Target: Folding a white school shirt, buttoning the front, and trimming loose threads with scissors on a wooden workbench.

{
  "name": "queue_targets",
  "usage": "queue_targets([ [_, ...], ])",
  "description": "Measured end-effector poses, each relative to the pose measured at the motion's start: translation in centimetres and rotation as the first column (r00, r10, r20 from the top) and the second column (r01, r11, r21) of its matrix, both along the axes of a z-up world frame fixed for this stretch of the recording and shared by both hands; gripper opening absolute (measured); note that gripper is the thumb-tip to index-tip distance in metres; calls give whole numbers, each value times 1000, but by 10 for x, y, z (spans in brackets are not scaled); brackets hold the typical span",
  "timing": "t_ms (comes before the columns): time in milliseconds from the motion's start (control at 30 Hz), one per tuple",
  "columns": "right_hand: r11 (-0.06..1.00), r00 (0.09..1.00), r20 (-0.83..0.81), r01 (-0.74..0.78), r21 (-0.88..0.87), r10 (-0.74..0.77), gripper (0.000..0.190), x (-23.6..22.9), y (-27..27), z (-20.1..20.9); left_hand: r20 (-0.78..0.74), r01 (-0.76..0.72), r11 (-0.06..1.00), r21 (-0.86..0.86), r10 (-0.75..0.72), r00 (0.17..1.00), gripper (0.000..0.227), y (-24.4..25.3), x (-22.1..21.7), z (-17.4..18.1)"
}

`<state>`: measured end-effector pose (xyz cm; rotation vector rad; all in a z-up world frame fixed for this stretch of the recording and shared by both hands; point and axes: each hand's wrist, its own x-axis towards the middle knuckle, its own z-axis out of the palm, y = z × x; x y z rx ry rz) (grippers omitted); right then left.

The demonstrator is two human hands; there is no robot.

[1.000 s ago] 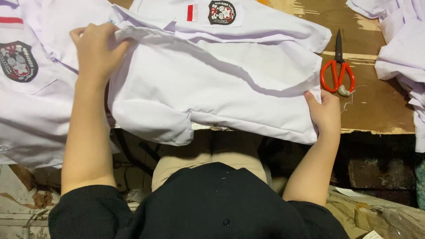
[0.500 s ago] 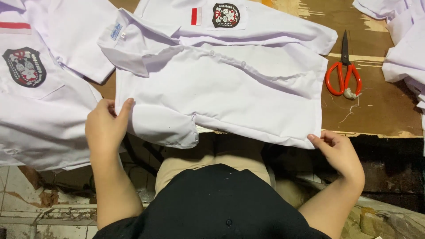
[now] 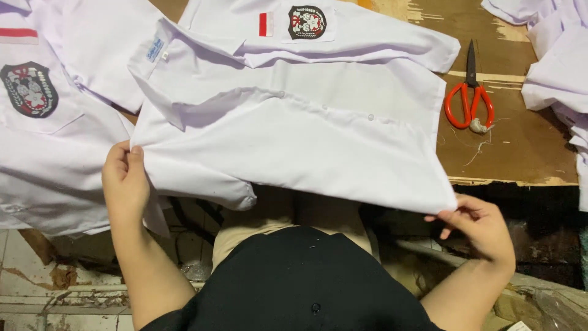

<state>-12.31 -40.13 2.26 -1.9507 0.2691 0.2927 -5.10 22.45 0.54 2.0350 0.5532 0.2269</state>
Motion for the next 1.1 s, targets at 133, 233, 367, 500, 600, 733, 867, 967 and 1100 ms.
queue_targets([
  [133,993,996,-82,-36,113,46,5,-4,21,-10,-89,-122,992,9,123,988,17,-13,-4,17],
  [233,980,970,-152,196,24,-190,23,-5,33,-19,-113,-79,988,132,94,989,33,-12,-2,16],
  [367,917,892,-245,399,28,-381,29,2,58,-25,-192,32,963,266,21,981,38,-6,2,9],
  [500,921,899,-238,388,46,-367,40,4,73,-24,-243,23,961,275,46,969,48,-6,-6,17],
  [600,881,883,-109,466,76,-457,33,0,60,-13,-420,131,968,215,-29,907,43,-12,-14,37],
  [733,930,940,-34,331,-161,-340,15,11,28,-13,-516,286,936,205,-145,844,52,-12,-27,49],
  [867,809,862,422,449,-381,-280,18,52,11,-27,-507,218,937,275,-51,860,34,-16,-29,74],
  [967,831,833,532,400,-387,-153,27,93,13,-37,-383,194,918,347,-50,922,29,-14,-27,79],
  [1100,819,840,508,423,-389,-193,3,139,4,-61,-245,160,922,354,-74,967,27,-26,-16,94],
])
